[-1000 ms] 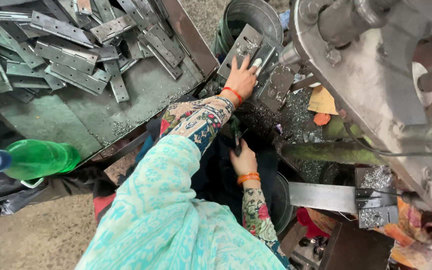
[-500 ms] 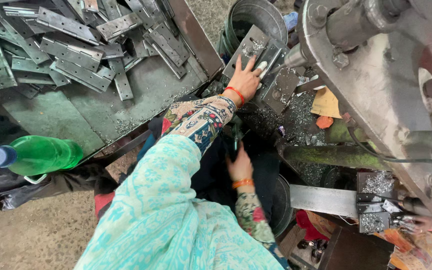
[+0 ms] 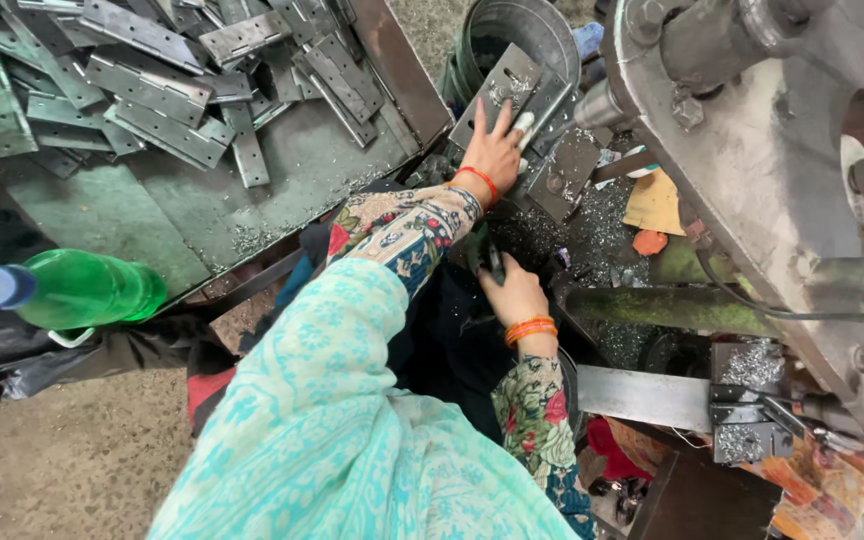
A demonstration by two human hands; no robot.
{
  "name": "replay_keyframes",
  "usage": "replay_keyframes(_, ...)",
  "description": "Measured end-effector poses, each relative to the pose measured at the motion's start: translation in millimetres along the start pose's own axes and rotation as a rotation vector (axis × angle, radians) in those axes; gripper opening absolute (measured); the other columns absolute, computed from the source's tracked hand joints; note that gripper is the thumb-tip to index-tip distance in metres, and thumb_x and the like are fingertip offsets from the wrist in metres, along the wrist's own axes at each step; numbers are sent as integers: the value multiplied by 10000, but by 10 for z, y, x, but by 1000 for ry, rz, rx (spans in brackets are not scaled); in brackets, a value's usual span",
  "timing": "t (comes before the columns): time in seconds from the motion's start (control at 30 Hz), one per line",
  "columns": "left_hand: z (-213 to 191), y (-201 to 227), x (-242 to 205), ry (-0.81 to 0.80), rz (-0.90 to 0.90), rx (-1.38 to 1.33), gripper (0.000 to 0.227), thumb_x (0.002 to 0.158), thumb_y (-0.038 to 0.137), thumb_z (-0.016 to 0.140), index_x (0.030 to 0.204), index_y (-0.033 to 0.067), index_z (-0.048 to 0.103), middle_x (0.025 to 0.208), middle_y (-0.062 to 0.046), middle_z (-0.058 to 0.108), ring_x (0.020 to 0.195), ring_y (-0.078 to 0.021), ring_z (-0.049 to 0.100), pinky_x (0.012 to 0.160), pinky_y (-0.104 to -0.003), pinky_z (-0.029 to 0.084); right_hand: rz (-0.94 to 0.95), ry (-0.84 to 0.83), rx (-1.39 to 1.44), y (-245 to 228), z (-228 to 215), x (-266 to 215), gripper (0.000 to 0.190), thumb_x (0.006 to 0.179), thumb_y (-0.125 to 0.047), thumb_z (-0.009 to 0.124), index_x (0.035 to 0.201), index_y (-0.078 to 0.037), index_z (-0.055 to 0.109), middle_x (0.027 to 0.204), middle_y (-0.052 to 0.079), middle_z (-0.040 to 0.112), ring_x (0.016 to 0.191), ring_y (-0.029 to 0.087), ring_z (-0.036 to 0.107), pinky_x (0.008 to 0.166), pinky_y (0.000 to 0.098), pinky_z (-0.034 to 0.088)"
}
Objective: The person repeatedly picks up metal brackets from a pile, places them into a press machine, and activates the press with a lever. The processed brackets are then removed and returned to the pile. The task is performed continuously throughout the clip.
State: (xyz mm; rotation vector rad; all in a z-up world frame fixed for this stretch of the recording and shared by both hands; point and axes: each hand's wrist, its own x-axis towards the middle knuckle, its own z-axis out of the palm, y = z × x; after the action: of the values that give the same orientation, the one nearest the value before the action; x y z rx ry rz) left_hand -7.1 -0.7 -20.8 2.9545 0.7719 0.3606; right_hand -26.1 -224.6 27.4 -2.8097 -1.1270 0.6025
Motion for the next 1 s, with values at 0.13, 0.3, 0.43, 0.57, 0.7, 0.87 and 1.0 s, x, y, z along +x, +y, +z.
replay_keyframes(0.13, 44, -64, 197, 83, -4, -28, 491, 972, 424, 508, 1272, 96, 715, 1508, -18, 512, 1510, -386, 197, 1138, -784, 64, 30, 22, -38, -44, 111, 18, 646, 841, -449, 712, 1413, -179, 580, 1082, 273, 713, 1012, 465, 684, 882, 540, 557)
replay_keyframes(0.3, 183, -22, 263, 116, 10, -50, 475, 987, 381, 516, 1310, 88, 703, 1508, -43, 519, 1505, -390, 219, 1142, -793, 67, -55, 251, 167, 173, 1139, -254, 695, 828, -365, 764, 1445, -153, 526, 1126, 240, 722, 1022, 457, 688, 858, 534, 560)
replay_keyframes(0.43, 302, -162, 228, 54, 29, -33, 388, 1016, 285, 506, 1281, 109, 728, 1541, -34, 516, 1538, -368, 221, 1168, -796, 64, 20, 195, 192, 268, 1515, -198, 653, 861, -387, 742, 1431, -157, 523, 1163, 216, 719, 1038, 443, 695, 846, 530, 567)
replay_keyframes(0.57, 289, -100, 326, 274, 16, -48, 412, 887, 291, 542, 1196, 118, 753, 1413, -29, 587, 1463, -356, 270, 1120, -787, 75, -22, 151, 162, 293, 1198, -163, 677, 854, -395, 732, 1432, -124, 507, 1166, 252, 698, 1044, 476, 663, 854, 543, 547)
replay_keyframes(0.7, 44, -126, 280, 102, 70, -9, 344, 961, 321, 543, 1051, 115, 803, 1301, -40, 659, 1437, -329, 348, 1171, -773, 65, 43, 13, 100, 82, 577, -117, 648, 847, -441, 698, 1408, -149, 555, 1140, 267, 713, 1073, 471, 672, 917, 530, 549)
replay_keyframes(0.87, -274, -15, -238, -11, 149, 99, 288, 902, 283, 581, 1008, 131, 801, 1156, -70, 685, 1359, -351, 415, 1144, -772, 131, 7, -57, 36, -22, 32, -49, 631, 858, -476, 688, 1367, -117, 582, 1134, 295, 691, 1069, 481, 667, 930, 531, 541)
replay_keyframes(1.0, -372, -41, -788, 17, 266, 153, 283, 950, 286, 583, 1018, 115, 799, 1085, -76, 696, 1358, -365, 443, 1191, -769, 184, 1, -71, 23, -125, -49, -85, 632, 843, -472, 689, 1357, -118, 589, 1118, 281, 708, 1060, 476, 678, 930, 532, 548)
